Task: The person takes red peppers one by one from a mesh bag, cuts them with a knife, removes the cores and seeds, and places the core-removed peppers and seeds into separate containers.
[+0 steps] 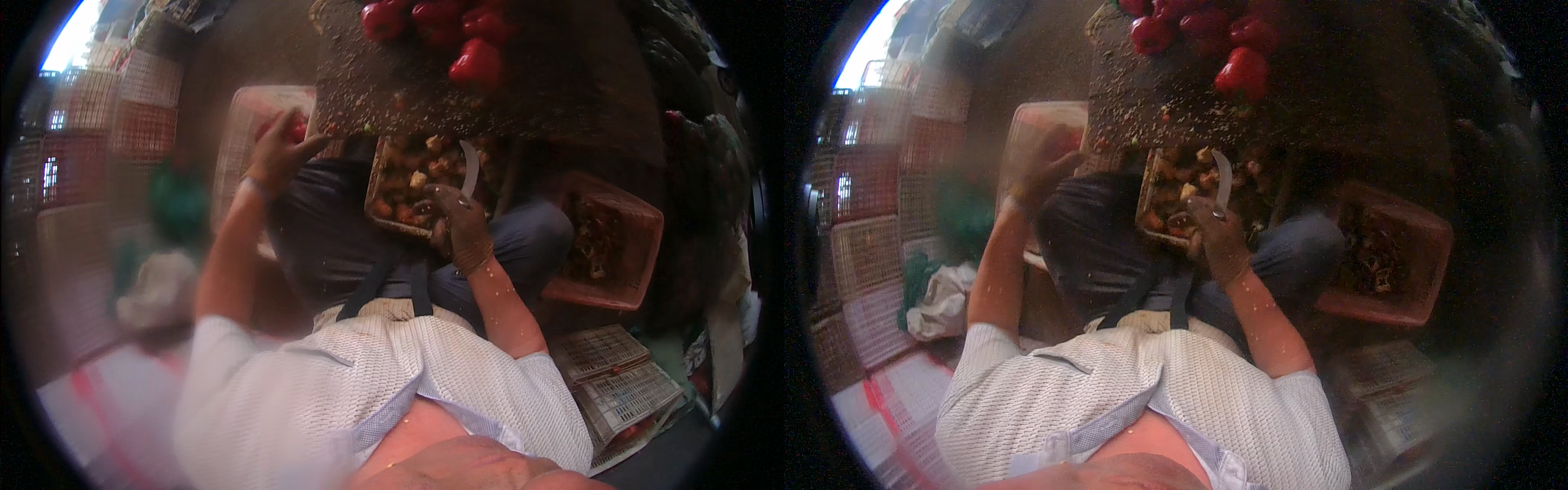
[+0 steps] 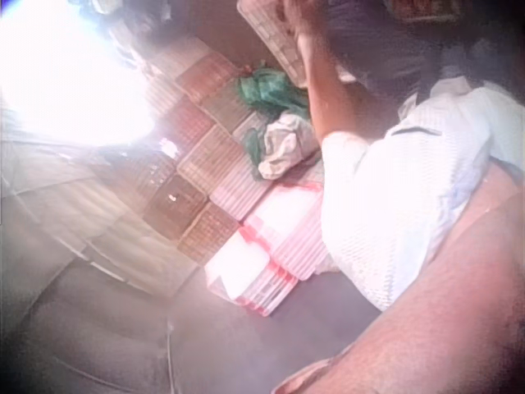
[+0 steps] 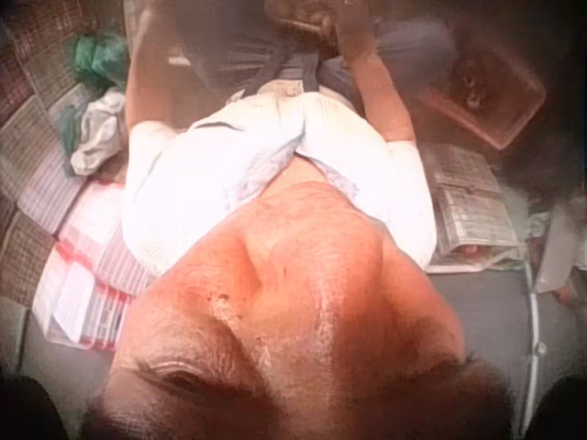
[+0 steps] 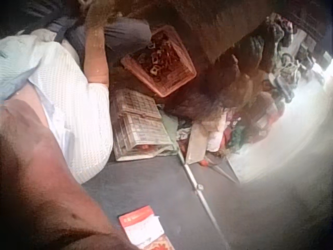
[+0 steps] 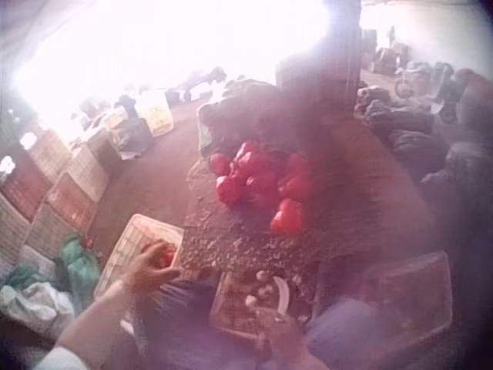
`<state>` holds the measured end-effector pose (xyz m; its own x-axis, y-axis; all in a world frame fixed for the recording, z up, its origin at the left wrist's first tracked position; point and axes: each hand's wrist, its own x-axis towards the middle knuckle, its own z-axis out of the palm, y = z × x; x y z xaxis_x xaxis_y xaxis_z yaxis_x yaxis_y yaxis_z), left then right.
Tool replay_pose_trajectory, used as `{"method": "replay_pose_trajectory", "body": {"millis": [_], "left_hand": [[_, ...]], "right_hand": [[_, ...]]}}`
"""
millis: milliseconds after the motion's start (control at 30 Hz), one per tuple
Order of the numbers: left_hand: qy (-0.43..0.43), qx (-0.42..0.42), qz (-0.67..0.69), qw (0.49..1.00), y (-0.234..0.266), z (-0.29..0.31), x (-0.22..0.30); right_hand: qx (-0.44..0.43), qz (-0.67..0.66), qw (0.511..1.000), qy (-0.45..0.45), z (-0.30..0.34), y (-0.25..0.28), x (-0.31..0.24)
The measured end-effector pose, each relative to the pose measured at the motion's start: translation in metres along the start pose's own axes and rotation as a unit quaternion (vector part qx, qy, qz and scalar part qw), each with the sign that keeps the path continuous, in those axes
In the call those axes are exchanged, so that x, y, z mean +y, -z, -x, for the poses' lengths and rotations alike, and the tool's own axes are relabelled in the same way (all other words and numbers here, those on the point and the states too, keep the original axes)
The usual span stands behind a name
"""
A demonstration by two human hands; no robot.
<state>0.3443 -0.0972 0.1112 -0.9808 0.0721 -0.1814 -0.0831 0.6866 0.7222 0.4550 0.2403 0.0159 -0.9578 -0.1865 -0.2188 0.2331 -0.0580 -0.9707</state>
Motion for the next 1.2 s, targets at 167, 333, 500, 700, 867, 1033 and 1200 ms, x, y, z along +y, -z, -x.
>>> {"method": "replay_pose_trajectory", "body": {"millis": [167, 333, 500, 700, 867, 1033, 1200], "left_hand": [[0.013, -0.119, 0.080, 0.990, -0.093, -0.144, 0.100], [-0.084, -0.179, -0.140, 0.970, -0.195, -0.263, 0.121], [-0.087, -0.220, -0.293, 0.926, -0.207, -0.216, 0.194], [-0.339, -0.179, -0.444, 0.810, -0.247, -0.168, 0.194], [-0.195, -0.238, -0.345, 0.887, -0.222, -0.185, 0.206], [-0.154, -0.109, 0.161, 0.969, -0.217, -0.144, 0.094], [-0.130, -0.037, 0.253, 0.958, -0.207, -0.029, 0.093]], "right_hand": [[0.101, -0.016, 0.994, 0.029, 0.004, 0.028, 0.043], [0.161, -0.194, 0.942, -0.221, 0.008, 0.041, -0.024], [0.221, -0.223, 0.925, -0.212, 0.000, 0.043, -0.007], [0.189, -0.143, 0.955, -0.180, -0.007, 0.042, -0.014], [0.233, -0.198, 0.941, -0.145, 0.004, 0.050, -0.034], [0.231, -0.153, 0.960, -0.035, 0.009, 0.046, 0.003], [0.220, 0.004, 0.975, -0.029, 0.017, 0.023, -0.010]]}}
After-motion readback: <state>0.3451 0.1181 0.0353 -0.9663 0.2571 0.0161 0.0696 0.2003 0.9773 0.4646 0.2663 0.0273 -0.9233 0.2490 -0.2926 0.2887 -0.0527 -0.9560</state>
